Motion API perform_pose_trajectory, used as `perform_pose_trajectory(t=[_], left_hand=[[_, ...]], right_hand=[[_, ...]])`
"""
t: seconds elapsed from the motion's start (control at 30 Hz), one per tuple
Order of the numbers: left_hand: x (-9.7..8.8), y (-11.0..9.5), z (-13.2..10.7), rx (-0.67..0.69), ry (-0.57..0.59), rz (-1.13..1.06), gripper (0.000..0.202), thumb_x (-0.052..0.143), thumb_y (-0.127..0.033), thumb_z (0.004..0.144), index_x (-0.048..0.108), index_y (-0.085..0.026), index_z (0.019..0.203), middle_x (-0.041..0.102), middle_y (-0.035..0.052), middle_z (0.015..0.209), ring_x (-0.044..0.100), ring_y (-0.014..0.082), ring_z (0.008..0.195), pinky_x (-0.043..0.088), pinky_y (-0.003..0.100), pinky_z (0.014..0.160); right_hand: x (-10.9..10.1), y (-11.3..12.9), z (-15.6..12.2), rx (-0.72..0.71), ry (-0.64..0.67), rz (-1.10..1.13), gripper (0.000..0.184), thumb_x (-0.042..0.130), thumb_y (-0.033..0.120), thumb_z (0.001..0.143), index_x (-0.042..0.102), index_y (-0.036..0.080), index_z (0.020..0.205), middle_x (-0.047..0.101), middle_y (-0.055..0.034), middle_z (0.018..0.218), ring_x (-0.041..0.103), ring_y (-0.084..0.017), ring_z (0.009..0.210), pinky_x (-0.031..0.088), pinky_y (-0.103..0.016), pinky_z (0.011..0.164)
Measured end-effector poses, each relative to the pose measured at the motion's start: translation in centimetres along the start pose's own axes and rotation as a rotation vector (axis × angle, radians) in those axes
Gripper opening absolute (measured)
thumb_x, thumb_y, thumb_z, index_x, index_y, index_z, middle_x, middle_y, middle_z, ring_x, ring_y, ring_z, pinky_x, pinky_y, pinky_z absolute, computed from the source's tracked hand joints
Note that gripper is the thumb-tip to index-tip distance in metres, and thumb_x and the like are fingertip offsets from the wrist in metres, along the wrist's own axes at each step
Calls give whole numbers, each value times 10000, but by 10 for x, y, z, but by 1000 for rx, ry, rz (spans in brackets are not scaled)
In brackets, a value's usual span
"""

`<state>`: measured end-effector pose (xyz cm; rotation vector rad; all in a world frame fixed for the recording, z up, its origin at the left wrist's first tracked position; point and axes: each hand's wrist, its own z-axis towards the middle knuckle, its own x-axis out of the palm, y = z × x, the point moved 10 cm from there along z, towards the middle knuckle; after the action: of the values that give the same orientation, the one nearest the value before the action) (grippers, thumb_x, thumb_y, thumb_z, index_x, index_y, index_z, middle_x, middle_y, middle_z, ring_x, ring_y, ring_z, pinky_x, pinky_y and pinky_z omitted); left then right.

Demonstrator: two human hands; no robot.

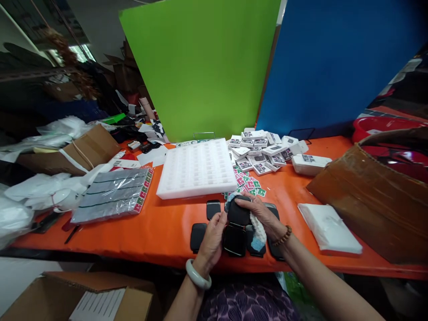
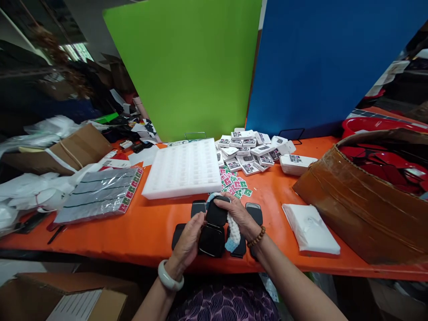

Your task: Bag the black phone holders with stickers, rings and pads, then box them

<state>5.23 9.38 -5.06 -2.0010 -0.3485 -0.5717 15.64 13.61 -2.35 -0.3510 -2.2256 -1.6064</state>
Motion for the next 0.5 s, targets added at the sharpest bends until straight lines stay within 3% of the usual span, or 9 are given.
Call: perform_pose_trajectory(t=[0.13,0.2,0.33,0.4,0.5], left_hand=[[14,32,-12,-355,154,-219,546,448,-553,881,657,-63,999,706,142,854,666,201,700,507,291,639],[17,32,-15,-379,162,-298,599,355,-551,913,660,-41,983,704,159,844,658,188,636,498,279,575],[10,24,-13,-317,77,-323,566,352,-533,921,644,-62,1040,704,149,839,655,192,622,510,302,577],[3,22,-8,-287,20,-333,510,393,-508,917,635,-84,1065,702,139,869,666,207,697,532,335,653],[-8,22,-1,-221,-78,-295,380,467,-433,903,647,-123,1029,692,103,874,662,225,813,540,353,752]], right_hand=[[6,-13,-1,51,13,-57,329,737,398,663,578,211,883,615,47,641,508,-111,479,393,-237,480],[-3,-8,2,-11,-78,-214,332,691,458,704,570,213,892,561,59,579,445,-109,435,343,-240,444],[-27,40,-13,-351,-431,-600,300,530,505,835,520,215,761,467,53,560,428,-127,518,350,-253,509],[-13,55,-30,-515,-463,-760,328,439,460,900,491,213,689,470,29,596,449,-141,587,378,-270,574],[45,48,-57,-771,-204,-957,281,449,332,911,517,209,667,573,-28,759,526,-175,757,432,-322,728]])
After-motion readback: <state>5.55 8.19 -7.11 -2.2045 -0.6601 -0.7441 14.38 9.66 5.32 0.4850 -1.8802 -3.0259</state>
